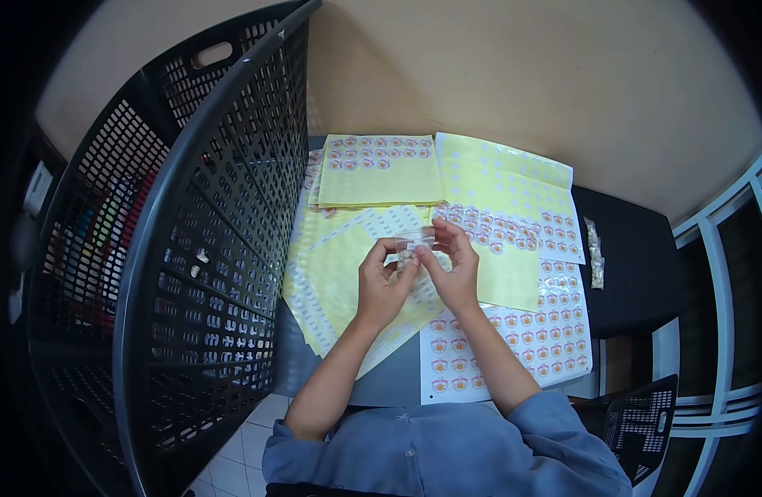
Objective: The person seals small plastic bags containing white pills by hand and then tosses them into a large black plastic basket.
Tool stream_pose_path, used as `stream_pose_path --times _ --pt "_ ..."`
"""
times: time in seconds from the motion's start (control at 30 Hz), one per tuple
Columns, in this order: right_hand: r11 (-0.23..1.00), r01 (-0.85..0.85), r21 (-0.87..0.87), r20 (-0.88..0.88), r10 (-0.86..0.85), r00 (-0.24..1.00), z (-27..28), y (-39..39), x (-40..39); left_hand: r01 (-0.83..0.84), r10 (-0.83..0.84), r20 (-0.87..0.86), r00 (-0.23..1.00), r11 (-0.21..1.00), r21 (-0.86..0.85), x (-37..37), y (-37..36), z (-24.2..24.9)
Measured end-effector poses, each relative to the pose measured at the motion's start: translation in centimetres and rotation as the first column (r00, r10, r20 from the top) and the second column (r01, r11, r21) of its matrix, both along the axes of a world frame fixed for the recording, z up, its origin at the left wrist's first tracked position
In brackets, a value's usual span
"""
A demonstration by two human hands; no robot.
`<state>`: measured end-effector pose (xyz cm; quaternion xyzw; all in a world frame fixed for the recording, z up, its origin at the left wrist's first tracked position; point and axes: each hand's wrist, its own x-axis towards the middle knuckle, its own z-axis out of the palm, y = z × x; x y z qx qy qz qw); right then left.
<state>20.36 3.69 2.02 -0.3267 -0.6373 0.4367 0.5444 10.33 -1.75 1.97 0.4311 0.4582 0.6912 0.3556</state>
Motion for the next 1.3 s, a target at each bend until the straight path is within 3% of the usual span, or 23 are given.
stream_pose_path --times 0.03,0.27,0.5,0.57,0.63,0.67,0.77,0.93,1.0,1.07,1.1,1.2,1.3 --pt "0.99 -0.117 -0.079 -0.031 0.115 0.993 0.0 0.0 0.3 0.001 -0.001 0.001 1.0 1.0 0.0 0.0 0.0 -0.1" --pt "0.995 -0.091 -0.043 -0.043 0.089 0.995 0.4 -0.6 0.3 0.005 -0.005 -0.021 1.0 1.0 0.005 -0.5 0.0 0.1" --pt "0.987 -0.099 -0.127 -0.078 0.09 0.993 0.2 -0.9 0.2 0.005 -0.006 -0.026 1.0 0.998 -0.064 -0.8 -0.1 -0.2" --pt "0.992 -0.055 -0.11 -0.072 0.048 0.996 0.5 -0.9 0.3 0.005 -0.005 -0.002 1.0 0.999 -0.053 -0.8 -0.2 -0.3" --pt "0.997 -0.003 0.074 0.079 -0.002 0.997 1.4 -0.8 0.3 -0.013 0.013 -0.004 1.0 1.0 0.004 -1.0 0.1 -0.6" --pt "0.997 0.028 0.076 0.084 -0.034 0.996 2.0 -0.7 0.5 0.018 -0.019 0.001 1.0 1.0 0.005 -1.0 0.2 -0.7" --pt "0.992 0.113 0.053 -0.054 -0.11 0.993 3.7 -0.1 2.1 0.0 -0.003 0.045 0.999 0.998 0.068 -0.8 0.1 0.4" --pt "0.908 0.407 0.096 -0.173 -0.387 0.906 5.1 3.0 12.6 0.039 -0.036 -0.099 0.994 0.999 0.02 -1.4 0.1 -0.4" --pt "0.88 0.473 0.05 -0.087 -0.468 0.88 4.1 4.1 19.3 0.049 -0.044 -0.127 0.991 0.998 0.033 -1.3 0.1 -0.2" --pt "0.852 0.519 -0.067 -0.082 -0.523 0.848 1.7 4.9 25.8 0.012 0.028 -0.387 0.922 0.995 0.1 -1.4 0.0 -0.1" --pt "0.8 0.589 -0.116 -0.007 -0.593 0.805 0.0 5.3 28.9 -0.005 0.063 -0.428 0.902 0.991 0.134 -1.4 0.0 0.1" --pt "0.71 0.7 -0.083 0.239 -0.667 0.705 -4.3 6.0 35.5 -0.016 0.072 -0.462 0.884 0.992 0.124 -1.0 0.4 0.6" --pt "0.709 0.705 0.002 0.446 -0.632 0.634 -6.3 6.3 37.5 0.006 0.063 -0.515 0.855 0.991 0.131 -0.5 0.7 1.7"
